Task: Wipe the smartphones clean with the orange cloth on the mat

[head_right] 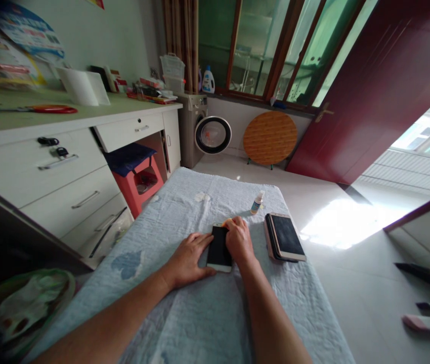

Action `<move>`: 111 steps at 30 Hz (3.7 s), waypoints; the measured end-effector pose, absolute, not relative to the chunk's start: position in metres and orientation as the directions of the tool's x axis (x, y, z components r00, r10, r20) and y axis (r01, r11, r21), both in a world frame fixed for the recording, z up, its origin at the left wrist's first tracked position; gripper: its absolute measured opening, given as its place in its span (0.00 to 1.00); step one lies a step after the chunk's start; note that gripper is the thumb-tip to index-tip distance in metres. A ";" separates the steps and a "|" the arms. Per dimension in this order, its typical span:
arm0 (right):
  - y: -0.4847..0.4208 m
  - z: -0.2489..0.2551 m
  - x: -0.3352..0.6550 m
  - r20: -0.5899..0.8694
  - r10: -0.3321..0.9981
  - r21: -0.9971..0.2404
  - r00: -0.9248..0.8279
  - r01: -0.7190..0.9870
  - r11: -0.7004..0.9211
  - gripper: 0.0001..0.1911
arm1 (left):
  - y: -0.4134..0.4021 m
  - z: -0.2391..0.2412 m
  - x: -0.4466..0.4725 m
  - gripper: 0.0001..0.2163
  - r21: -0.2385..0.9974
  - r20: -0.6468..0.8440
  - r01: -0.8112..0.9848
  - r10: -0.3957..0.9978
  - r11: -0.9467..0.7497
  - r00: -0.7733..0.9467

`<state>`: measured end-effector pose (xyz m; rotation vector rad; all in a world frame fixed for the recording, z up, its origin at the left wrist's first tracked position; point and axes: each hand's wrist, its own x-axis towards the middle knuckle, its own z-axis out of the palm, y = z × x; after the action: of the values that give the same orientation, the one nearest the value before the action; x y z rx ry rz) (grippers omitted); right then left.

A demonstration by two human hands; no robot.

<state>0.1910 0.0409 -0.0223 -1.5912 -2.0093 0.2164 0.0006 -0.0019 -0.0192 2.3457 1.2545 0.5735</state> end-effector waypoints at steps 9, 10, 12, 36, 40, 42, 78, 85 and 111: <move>0.041 -0.023 0.170 0.343 0.898 -0.449 -0.274 0.793 0.413 0.22 | -0.002 -0.017 0.001 0.37 0.534 0.169 0.667 0.838 -0.520 0.519; 0.041 -0.022 0.169 0.341 0.894 -0.453 -0.290 0.783 0.426 0.22 | -0.002 -0.019 0.002 0.38 0.542 0.172 0.666 0.844 -0.512 0.508; 0.039 -0.020 0.168 0.330 0.890 -0.467 -0.314 0.765 0.444 0.22 | -0.001 -0.023 0.002 0.40 0.572 0.192 0.659 0.860 -0.489 0.472; 0.041 -0.021 0.164 0.319 0.889 -0.452 -0.328 0.772 0.447 0.16 | 0.001 -0.034 0.003 0.50 0.601 0.233 0.627 0.860 -0.495 0.454; 0.046 -0.022 0.167 0.327 0.896 -0.426 -0.301 0.799 0.424 0.17 | -0.001 -0.028 0.003 0.40 0.550 0.163 0.694 0.874 -0.465 0.457; 0.046 -0.021 0.172 0.326 0.900 -0.412 -0.291 0.813 0.412 0.19 | -0.002 -0.025 0.002 0.36 0.521 0.149 0.713 0.872 -0.470 0.466; 0.033 -0.004 0.176 0.260 0.898 -0.513 -0.355 0.737 0.440 0.18 | -0.005 -0.027 0.008 0.44 0.535 0.226 0.721 0.897 -0.440 0.380; 0.019 0.018 0.178 0.095 0.868 -0.538 -0.488 0.708 0.457 0.15 | -0.003 -0.036 0.008 0.41 0.479 0.234 0.751 0.890 -0.455 0.391; 0.041 -0.020 0.167 0.319 0.899 -0.464 -0.301 0.777 0.425 0.17 | -0.003 -0.032 0.007 0.43 0.515 0.238 0.728 0.891 -0.453 0.386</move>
<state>0.1671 0.0415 -0.0198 -1.4117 -2.1494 0.2988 0.0066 -0.0028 -0.0322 2.3238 1.4134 0.7025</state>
